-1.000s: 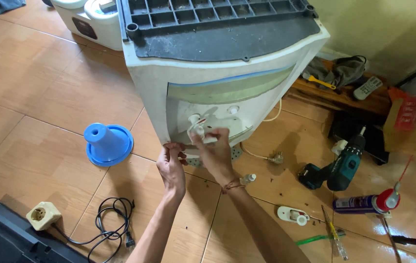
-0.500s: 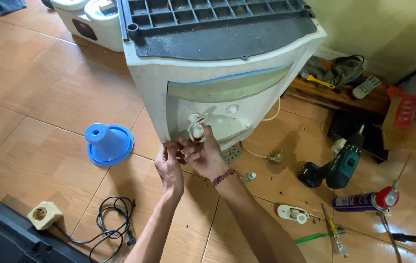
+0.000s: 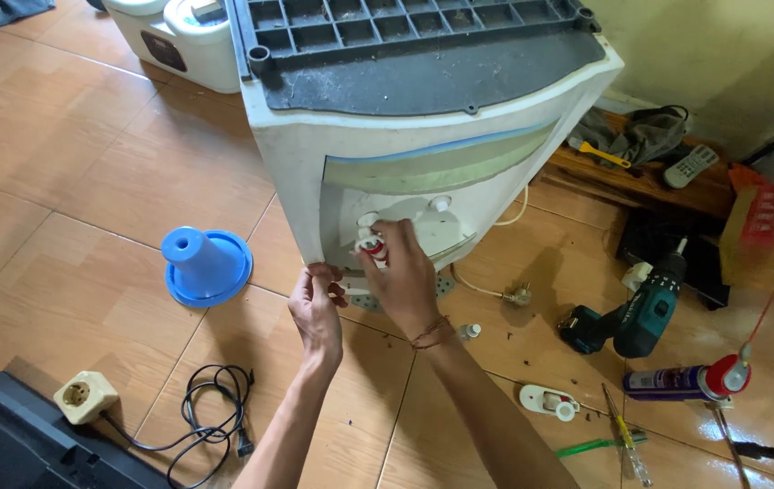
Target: Disassembling the internal tap mechanisms and front panel of a water dispenser using a power drill and manual manipulation.
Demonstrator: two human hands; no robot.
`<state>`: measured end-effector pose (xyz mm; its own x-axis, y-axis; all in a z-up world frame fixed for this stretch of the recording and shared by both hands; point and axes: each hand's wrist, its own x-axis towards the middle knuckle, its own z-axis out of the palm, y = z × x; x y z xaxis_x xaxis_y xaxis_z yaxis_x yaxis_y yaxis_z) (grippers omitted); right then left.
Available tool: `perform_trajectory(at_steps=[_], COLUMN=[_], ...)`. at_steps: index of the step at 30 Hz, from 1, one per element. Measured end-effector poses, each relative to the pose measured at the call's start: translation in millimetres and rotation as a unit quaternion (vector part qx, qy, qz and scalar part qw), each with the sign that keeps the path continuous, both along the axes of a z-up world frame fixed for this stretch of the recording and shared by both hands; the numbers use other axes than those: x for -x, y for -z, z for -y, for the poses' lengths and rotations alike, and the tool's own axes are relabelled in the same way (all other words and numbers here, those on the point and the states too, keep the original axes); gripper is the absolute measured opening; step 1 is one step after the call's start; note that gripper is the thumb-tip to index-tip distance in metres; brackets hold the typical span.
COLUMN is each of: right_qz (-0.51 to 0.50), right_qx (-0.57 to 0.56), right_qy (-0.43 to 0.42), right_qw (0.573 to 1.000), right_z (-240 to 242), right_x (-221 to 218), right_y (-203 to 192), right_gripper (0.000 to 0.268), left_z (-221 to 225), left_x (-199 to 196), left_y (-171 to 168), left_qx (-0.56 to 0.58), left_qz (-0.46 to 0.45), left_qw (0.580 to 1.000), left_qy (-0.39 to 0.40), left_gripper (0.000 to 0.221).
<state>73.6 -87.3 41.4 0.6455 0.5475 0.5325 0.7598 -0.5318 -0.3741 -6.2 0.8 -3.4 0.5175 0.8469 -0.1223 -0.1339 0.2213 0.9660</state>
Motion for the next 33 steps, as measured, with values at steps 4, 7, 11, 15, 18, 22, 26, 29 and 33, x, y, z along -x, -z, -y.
perform_trajectory(at_steps=[4, 7, 11, 15, 18, 22, 26, 29, 33], right_qz=[-0.471, -0.682, -0.764, -0.756, -0.763, -0.613, -0.517, -0.625, -0.676], right_qx=[-0.251, -0.268, -0.360, -0.401, -0.420, -0.309, -0.216, -0.341, -0.373], right_qy=[0.043, 0.067, 0.019, 0.016, 0.011, 0.048, 0.053, 0.029, 0.013], right_qw=[0.845, 0.677, 0.535, 0.517, 0.491, 0.726, 0.827, 0.702, 0.636], right_z=[4, 7, 0, -4, -4, -10, -7, -12, -16], right_x=[11, 13, 12, 7, 14, 9, 12, 5, 12], right_y=[-4, -1, -9, -27, -51, -27, -16, 6, -5], right_gripper=[0.052, 0.070, 0.080, 0.049, 0.046, 0.044, 0.061, 0.071, 0.047], left_z=[-2, 0, 7, 9, 10, 7, 4, 3, 9], left_x=[1, -2, -8, -9, -6, -10, -9, -8, -6], left_y=[0, 0, -5, -2, 0, 7, 9, 9, -11], left_qx=[0.007, -0.006, -0.029, -0.024, -0.019, -0.019, -0.026, -0.017, -0.044], left_qz=[0.000, 0.004, 0.016, 0.012, 0.005, 0.001, -0.014, -0.007, -0.019], left_qw=[1.000, 1.000, 0.999, 1.000, 1.000, 1.000, 1.000, 1.000, 0.999], left_qy=[0.000, 0.004, 0.006, 0.005, 0.007, 0.001, 0.005, 0.007, -0.007], left_gripper=[0.020, 0.020, 0.018, 0.017, 0.016, 0.016, 0.019, 0.016, 0.013])
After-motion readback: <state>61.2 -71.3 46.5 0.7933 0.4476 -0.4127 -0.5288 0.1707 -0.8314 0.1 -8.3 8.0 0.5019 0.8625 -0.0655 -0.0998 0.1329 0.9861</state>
